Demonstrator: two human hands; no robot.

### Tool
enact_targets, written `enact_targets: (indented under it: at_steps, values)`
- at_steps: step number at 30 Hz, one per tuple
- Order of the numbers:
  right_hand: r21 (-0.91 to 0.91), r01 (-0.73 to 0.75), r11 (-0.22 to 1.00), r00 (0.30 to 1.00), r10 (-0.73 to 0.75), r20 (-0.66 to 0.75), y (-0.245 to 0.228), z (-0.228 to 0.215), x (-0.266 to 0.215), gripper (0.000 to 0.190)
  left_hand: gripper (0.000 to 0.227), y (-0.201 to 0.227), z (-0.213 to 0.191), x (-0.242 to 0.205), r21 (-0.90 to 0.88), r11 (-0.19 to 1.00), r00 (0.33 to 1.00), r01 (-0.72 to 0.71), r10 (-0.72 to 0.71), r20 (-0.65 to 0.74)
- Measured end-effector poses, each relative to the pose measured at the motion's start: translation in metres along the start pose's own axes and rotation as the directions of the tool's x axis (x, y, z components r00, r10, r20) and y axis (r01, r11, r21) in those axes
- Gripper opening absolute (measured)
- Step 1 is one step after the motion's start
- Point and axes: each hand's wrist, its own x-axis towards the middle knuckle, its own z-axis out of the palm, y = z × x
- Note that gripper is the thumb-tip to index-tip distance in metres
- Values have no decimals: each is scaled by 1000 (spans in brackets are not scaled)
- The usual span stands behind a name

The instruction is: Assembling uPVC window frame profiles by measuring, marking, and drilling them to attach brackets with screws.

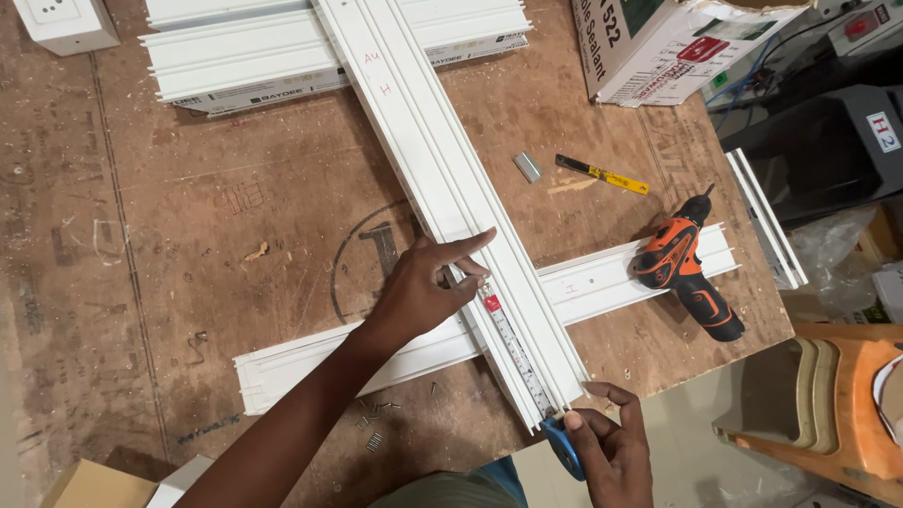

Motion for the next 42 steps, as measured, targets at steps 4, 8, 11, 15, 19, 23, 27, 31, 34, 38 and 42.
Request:
enact_targets:
  at_steps: [4,8,11,15,19,23,27,31,34,38,42]
  values:
    - [16,-13,1000,1000,13,-10,-4,1,0,55,63,14,-6,5,-16,979,974,204,-202,99]
    - [62,79,995,997,-79,-5,17,-11,1,53,66,11,-5,2,18,992,987,125,-126,97]
    - [91,235,968,971,-231,-54,35,-37,9,49,66,19,-5,1,77,973,969,219,-226,100]
    - [50,366,929,919,-352,-175,-15,-35,23,47,66,17,-1,-1,101,972,972,211,-220,85]
    - [-235,516,824,811,-558,-175,-51,-20,72,57,70,4,9,-4,39,979,979,200,-201,36]
    - [-549,499,671,765,-638,-85,-75,14,111,63,73,-3,11,-5,41,998,998,55,-55,-8]
    - [-620,491,612,780,-625,1,-76,18,129,68,74,2,10,-5,40,996,997,76,-75,-29]
    - [-765,504,401,699,-710,89,-73,-28,152,64,71,12,4,-3,45,983,984,175,-176,11]
    - [-804,421,420,732,-681,28,-75,-81,178,68,70,16,3,-5,25,978,978,207,-208,20]
    - [-885,361,294,808,-573,139,-63,-127,225,94,71,16,3,-5,22,970,970,241,-241,12]
    - [-850,386,359,853,-491,180,-53,-125,237,100,72,10,10,-6,59,975,977,213,-212,-24]
